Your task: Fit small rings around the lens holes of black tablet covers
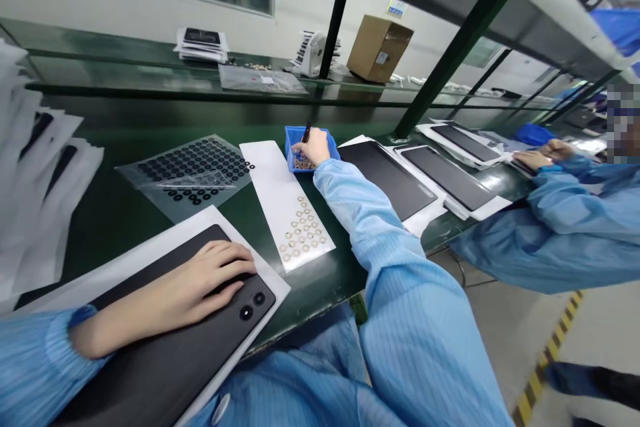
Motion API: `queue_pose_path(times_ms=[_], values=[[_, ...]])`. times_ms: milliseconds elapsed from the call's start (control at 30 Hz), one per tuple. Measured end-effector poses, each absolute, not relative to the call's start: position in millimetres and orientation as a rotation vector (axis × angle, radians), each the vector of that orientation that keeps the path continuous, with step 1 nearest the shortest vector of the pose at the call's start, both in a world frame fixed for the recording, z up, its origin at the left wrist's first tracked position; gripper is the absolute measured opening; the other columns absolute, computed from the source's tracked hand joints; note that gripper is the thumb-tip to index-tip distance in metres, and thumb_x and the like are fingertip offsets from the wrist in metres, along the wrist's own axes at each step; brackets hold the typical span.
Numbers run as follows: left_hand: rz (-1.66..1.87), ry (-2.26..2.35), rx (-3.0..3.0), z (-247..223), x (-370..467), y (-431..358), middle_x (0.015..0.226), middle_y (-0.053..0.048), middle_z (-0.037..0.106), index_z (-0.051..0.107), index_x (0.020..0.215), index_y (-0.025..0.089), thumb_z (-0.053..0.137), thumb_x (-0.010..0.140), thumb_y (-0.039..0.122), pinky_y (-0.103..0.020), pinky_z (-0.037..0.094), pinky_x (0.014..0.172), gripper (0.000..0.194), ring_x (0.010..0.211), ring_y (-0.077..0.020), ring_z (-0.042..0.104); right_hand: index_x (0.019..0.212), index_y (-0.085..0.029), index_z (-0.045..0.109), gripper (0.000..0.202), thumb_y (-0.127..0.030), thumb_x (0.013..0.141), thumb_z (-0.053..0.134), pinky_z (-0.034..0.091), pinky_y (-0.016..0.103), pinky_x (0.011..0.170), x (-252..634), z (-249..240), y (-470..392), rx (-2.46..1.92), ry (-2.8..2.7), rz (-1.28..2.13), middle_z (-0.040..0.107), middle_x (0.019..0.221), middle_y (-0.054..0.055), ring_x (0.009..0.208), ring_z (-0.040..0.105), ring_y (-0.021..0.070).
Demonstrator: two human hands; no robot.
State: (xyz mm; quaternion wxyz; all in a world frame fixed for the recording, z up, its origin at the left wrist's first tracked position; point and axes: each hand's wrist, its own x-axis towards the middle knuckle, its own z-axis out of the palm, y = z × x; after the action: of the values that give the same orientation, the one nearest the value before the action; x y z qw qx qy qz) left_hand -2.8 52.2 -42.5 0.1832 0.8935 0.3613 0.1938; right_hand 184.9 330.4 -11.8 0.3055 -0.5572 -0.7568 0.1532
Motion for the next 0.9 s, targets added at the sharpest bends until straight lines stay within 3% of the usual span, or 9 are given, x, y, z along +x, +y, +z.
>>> queue_pose_path(times_ms=[167,500,900], values=[[0.504,1.028,2.541,-39.9,-3.4,51.7,0.114,-0.009,0.061,0.057,0.113,0.020,0.034,0.098,0.017,-0.035,0.044,0.094,0.027,0.109,-0.0223,0.053,0.068,-0.015,0.059,0.016,-0.016,0.069,0.074,0.051,0.040,0.088,191.6,-10.8,331.6,-1.456,-2.010,0.415,0.066,0.078,0.011,0.088,0.065,0.0281],[0.496,1.056,2.548,-39.4,-3.0,53.1,0.115,-0.009,0.061,0.056,0.116,0.021,0.035,0.097,0.017,-0.037,0.044,0.096,0.028,0.110,-0.0222,0.054,0.074,-0.016,0.059,0.010,-0.019,0.083,0.061,0.050,0.036,0.086,199.1,-4.9,322.6,-1.382,-2.034,0.503,0.067,0.077,0.008,0.081,0.067,0.0224],[0.499,1.041,2.563,-38.7,-2.6,52.2,0.113,-0.009,0.062,0.056,0.113,0.020,0.035,0.096,0.015,-0.037,0.044,0.096,0.027,0.108,-0.0218,0.055,0.082,-0.022,0.047,0.012,-0.022,0.094,0.044,0.046,0.034,0.087,196.4,5.6,318.0,-1.329,-2.070,0.516,0.071,0.084,0.006,0.082,0.065,0.0204]])
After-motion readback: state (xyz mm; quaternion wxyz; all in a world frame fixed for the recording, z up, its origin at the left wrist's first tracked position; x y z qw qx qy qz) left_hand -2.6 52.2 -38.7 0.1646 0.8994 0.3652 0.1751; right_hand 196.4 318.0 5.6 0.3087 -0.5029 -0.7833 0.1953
